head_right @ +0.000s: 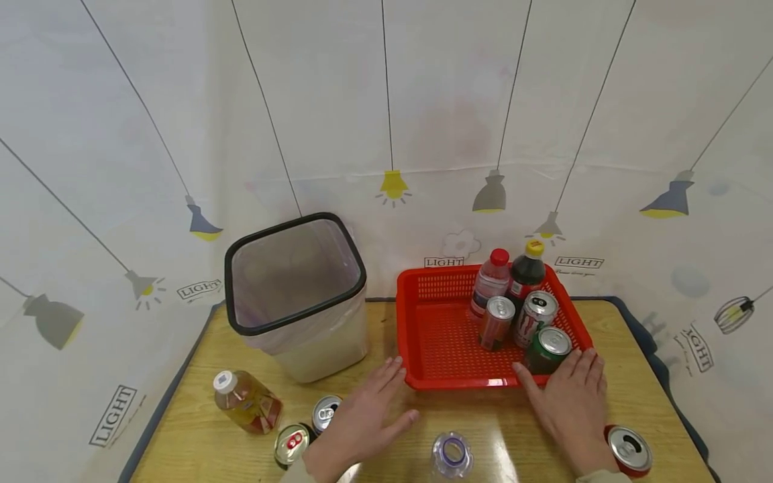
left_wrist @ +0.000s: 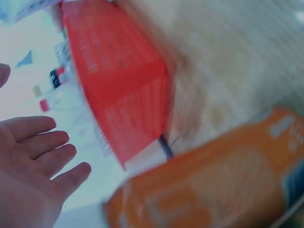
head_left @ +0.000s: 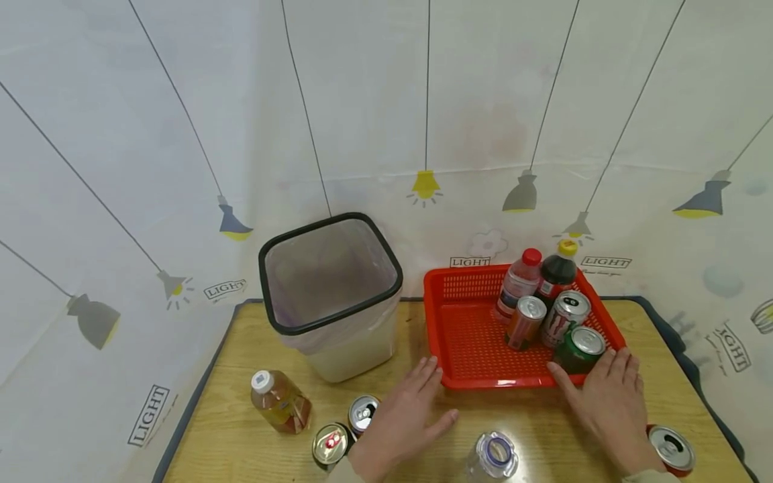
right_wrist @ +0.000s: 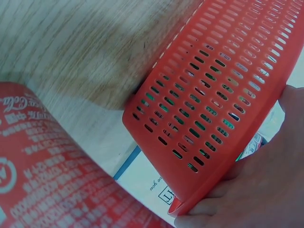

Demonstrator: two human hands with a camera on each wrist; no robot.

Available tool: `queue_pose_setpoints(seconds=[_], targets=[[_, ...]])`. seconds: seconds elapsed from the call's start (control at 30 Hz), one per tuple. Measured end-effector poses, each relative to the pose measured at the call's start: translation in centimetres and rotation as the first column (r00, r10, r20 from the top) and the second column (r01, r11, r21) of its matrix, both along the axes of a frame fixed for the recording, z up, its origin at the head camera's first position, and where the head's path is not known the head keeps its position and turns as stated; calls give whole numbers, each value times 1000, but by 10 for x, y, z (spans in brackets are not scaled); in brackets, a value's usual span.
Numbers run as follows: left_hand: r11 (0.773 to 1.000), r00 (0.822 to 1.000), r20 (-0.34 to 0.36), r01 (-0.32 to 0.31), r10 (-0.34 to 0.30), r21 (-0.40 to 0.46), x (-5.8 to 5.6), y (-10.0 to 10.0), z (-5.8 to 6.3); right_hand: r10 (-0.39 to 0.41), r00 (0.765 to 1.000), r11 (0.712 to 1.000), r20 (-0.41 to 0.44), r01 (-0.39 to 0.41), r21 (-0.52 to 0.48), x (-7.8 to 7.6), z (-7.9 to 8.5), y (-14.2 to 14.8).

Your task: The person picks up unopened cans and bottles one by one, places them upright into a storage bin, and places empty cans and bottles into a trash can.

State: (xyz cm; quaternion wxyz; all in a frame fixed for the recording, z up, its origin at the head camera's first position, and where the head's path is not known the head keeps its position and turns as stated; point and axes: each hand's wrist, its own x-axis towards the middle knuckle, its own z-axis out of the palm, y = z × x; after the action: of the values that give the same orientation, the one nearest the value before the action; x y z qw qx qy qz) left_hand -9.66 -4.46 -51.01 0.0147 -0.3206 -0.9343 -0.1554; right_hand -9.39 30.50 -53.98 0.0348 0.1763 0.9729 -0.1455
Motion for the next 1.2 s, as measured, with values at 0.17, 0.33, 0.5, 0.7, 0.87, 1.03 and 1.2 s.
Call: queue_pose_setpoints(seconds=[0.17, 0.33, 0.5, 0.7, 0.87, 1.03, 1.2], targets=[[979, 978, -210, 45, -2, 200, 1, -26, 21, -9, 1000, 1000, 24, 9, -2, -1, 1, -1], [918, 888, -460, 169, 16, 359, -3, -50, 37, -6, 1000, 1000, 25, 6, 8, -1, 2, 0], [910, 884, -462, 134, 69, 392, -3, -75, 49, -7, 1000, 1000, 15, 7, 1, -1, 2, 0], [892, 843, -516, 109, 151, 439, -3, -104, 54, -8, 1000, 1000, -3, 8, -3, 0, 0, -1], [835, 751, -606, 137, 263, 532, -5, -128, 51, -6, 1000, 1000, 6, 6, -3, 0, 2, -2], [801, 729, -563, 33, 391, 598, 0, -151, 40, -3, 1000, 1000, 9, 3, -2, -1, 3, -2], [763, 745, -455, -110, 487, 637, 6, -167, 27, 3, 1000, 1000, 2, -3, 5, 0, 3, -1]])
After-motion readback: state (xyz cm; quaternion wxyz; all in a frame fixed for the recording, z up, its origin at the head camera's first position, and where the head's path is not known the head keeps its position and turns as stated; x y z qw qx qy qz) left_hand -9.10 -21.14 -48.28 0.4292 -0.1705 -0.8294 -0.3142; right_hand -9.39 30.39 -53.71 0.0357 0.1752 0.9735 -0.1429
